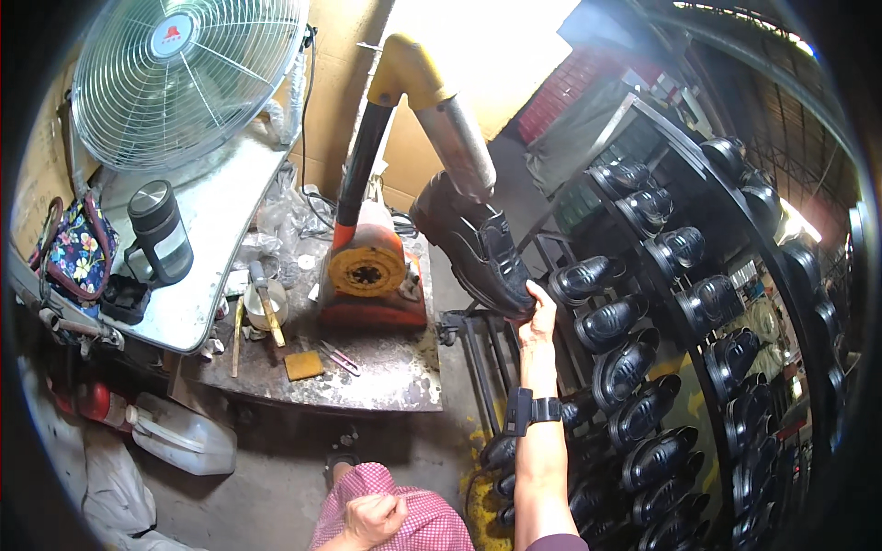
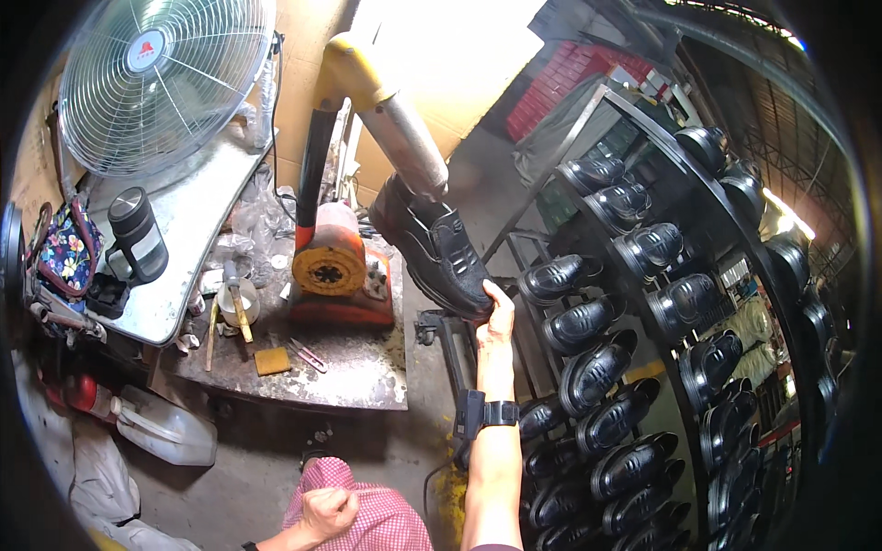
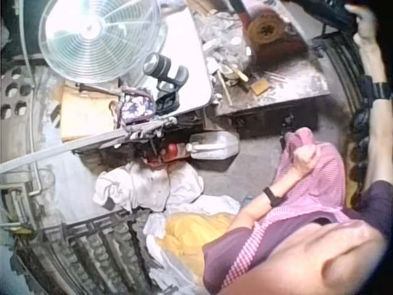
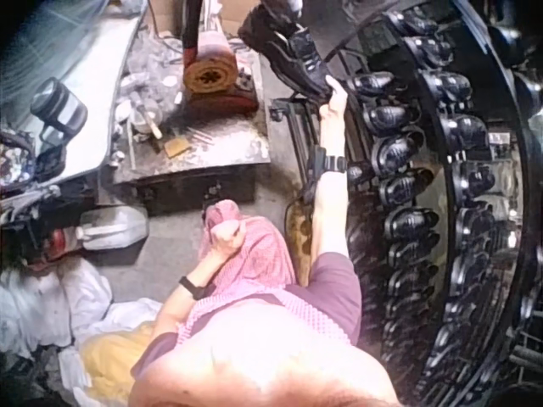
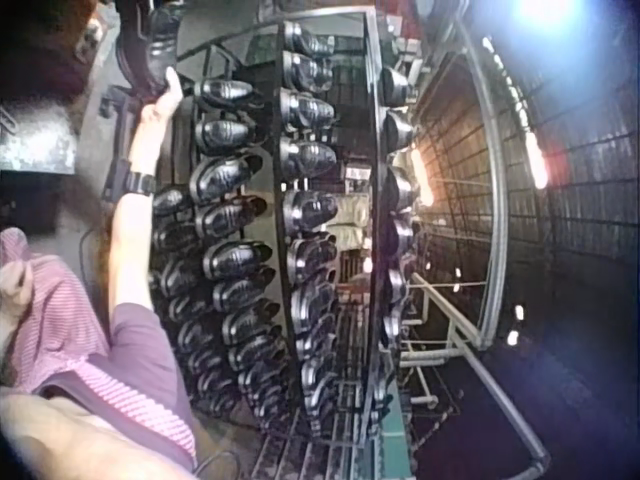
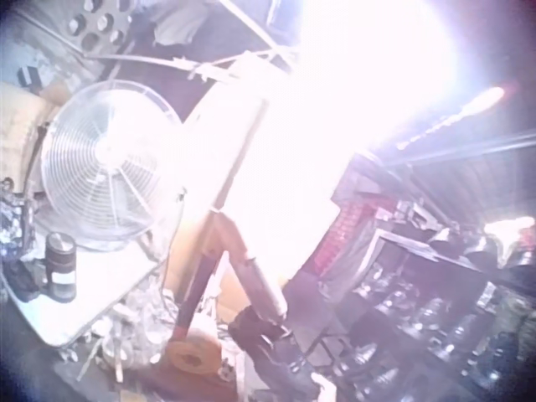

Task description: Inspecting and organizing finished black shoes on a rolling rack in a shoe factory.

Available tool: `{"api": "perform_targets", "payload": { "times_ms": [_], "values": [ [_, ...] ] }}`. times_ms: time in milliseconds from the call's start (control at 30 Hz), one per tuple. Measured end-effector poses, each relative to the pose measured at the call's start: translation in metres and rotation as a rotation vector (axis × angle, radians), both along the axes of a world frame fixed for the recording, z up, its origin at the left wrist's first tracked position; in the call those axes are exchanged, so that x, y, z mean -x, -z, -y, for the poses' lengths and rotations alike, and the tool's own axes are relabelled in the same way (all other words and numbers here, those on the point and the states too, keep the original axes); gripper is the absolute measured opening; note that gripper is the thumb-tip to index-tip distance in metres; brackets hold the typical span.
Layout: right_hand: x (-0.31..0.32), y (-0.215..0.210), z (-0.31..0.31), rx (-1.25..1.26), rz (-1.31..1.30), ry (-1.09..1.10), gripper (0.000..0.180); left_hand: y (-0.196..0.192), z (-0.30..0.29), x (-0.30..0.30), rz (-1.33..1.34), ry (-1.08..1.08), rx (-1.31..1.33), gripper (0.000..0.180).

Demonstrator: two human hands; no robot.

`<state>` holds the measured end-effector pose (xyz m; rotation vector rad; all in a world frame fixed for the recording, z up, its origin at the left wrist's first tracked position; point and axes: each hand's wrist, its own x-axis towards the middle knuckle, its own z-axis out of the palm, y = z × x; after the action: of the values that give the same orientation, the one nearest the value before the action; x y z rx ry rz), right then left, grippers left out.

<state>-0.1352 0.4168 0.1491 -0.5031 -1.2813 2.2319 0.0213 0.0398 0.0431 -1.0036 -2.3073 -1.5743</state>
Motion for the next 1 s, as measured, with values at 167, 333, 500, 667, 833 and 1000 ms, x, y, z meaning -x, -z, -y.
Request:
{"api": "perform_targets", "payload": {
  "times_ms": [167, 333, 500, 667, 833, 1000],
  "values": [
    [0.011, -0.006, 0.008, -0.006, 0.024, -0.025, 0.021, 0.001, 0.003, 0.0, 0.002, 0.014, 0.005, 0.02],
    [0.016, 0.0, 0.027, -0.211, -0.063, 0.089, 0.027, 0.004, 0.002, 0.003, -0.002, 0.009, -0.004, 0.019],
    [0.016, -0.022, 0.069, -1.244, 0.2, 0.49, 0.066, -0.003, 0.003, 0.004, 0.039, 0.021, -0.005, 0.02],
    [0.031, -0.041, 0.067, -1.444, 0.332, 0.561, 0.066, -0.003, 0.004, 0.001, 0.011, 0.023, -0.025, 0.02],
    [0.042, -0.056, 0.066, -1.477, 0.36, 0.58, 0.067, -0.003, 0.004, -0.001, -0.019, 0.017, -0.018, 0.021],
    [0.022, -0.06, 0.066, -1.452, 0.37, 0.603, 0.067, -0.002, 0.003, -0.006, 0.036, 0.035, -0.02, 0.022]
  ]
}}
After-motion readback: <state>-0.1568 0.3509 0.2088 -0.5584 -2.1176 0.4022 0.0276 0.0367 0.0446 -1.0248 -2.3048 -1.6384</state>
